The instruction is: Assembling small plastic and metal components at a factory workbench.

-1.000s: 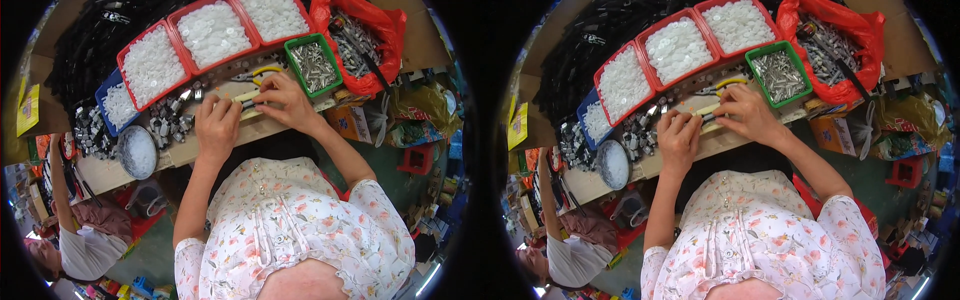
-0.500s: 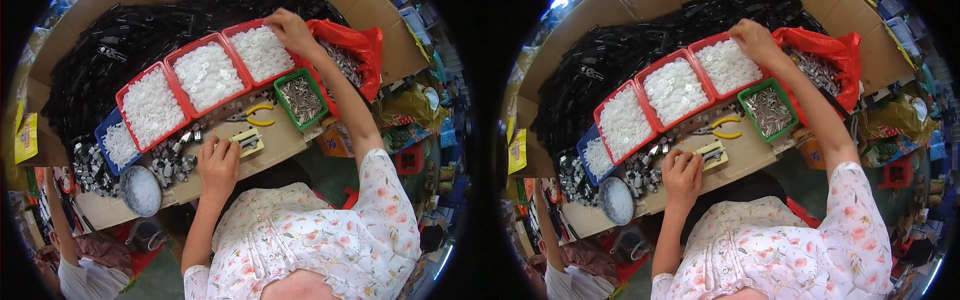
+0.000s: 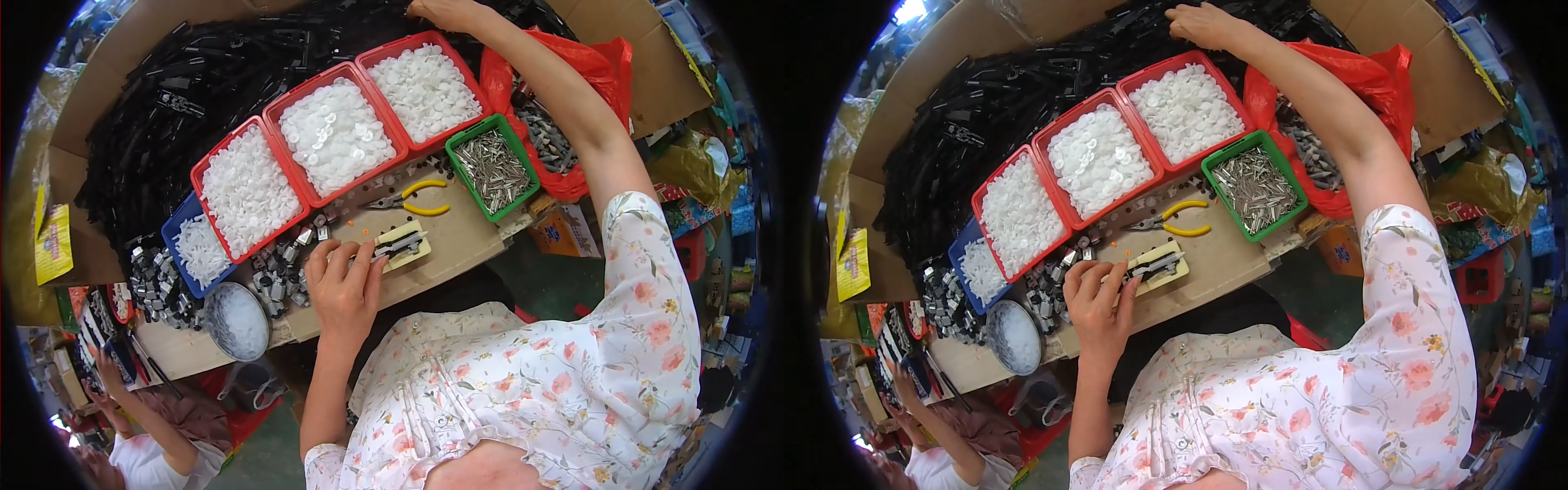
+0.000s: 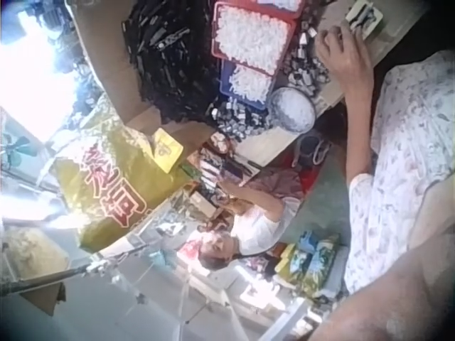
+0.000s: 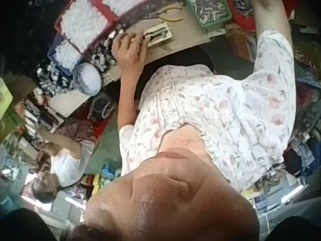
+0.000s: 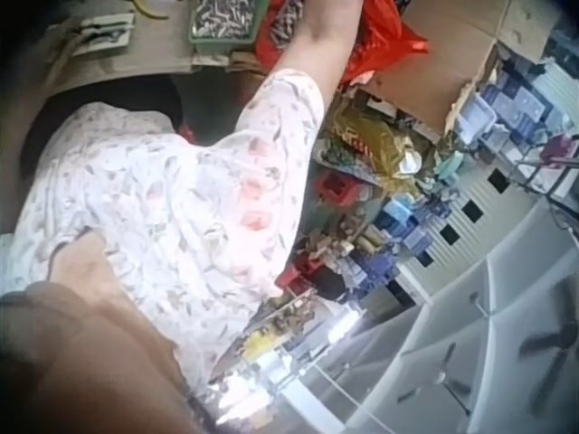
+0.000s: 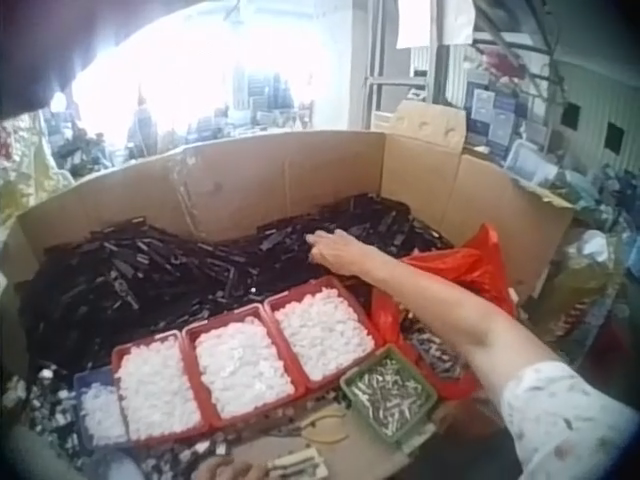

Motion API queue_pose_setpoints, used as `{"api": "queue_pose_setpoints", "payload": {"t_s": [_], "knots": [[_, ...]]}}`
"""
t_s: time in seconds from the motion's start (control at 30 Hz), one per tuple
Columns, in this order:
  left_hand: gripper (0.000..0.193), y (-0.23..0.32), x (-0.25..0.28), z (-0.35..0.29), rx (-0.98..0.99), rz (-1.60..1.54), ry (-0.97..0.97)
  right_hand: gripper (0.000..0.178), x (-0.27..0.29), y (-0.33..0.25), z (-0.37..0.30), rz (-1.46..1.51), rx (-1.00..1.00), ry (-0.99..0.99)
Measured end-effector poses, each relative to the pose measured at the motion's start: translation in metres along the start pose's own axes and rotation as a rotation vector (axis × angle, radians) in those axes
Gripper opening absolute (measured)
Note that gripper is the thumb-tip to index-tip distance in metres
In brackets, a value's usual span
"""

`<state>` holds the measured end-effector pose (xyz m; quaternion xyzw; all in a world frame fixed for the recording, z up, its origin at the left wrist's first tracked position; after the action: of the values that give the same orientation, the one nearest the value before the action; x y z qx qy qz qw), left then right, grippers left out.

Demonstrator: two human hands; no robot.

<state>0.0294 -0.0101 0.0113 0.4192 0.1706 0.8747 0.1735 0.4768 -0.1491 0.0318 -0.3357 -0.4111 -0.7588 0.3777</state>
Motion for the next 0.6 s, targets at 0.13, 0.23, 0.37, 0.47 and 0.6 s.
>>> {"api": "queue_pose_setpoints", "payload": {"t_s": [0.13,0.23,0.37,0.47,0.6], "knots": [[0.025,0.002,0.005,0.0,0.002,0.009,0.003,0.022,0.014,-0.008,-0.004,-0.123,0.138,0.184],[0.025,0.003,0.011,-0.001,0.013,0.0,0.034,0.022,0.051,-0.026,0.02,-0.023,-0.168,-0.28],[0.026,0.004,0.018,0.008,0.165,-0.185,0.089,0.014,0.11,-0.094,0.018,-0.051,-0.128,0.051],[0.025,-0.004,0.016,0.007,0.602,-0.617,0.161,0.016,0.157,-0.179,0.003,-0.037,0.101,0.421],[0.03,-0.002,0.005,0.022,0.996,-1.447,0.214,0.019,0.195,-0.256,-0.022,0.074,0.191,0.502]]}}
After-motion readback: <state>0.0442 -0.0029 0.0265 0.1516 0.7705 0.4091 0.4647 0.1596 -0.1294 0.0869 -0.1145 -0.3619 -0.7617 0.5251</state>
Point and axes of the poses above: each hand's wrist, its own z-axis towards the middle knuckle, its own x-axis out of the back of the hand, y = z × x, the point moved 2 cm from there along z, towards the middle knuckle, and after that the axes turned 9 degrees about y, right-handed, at the moved point
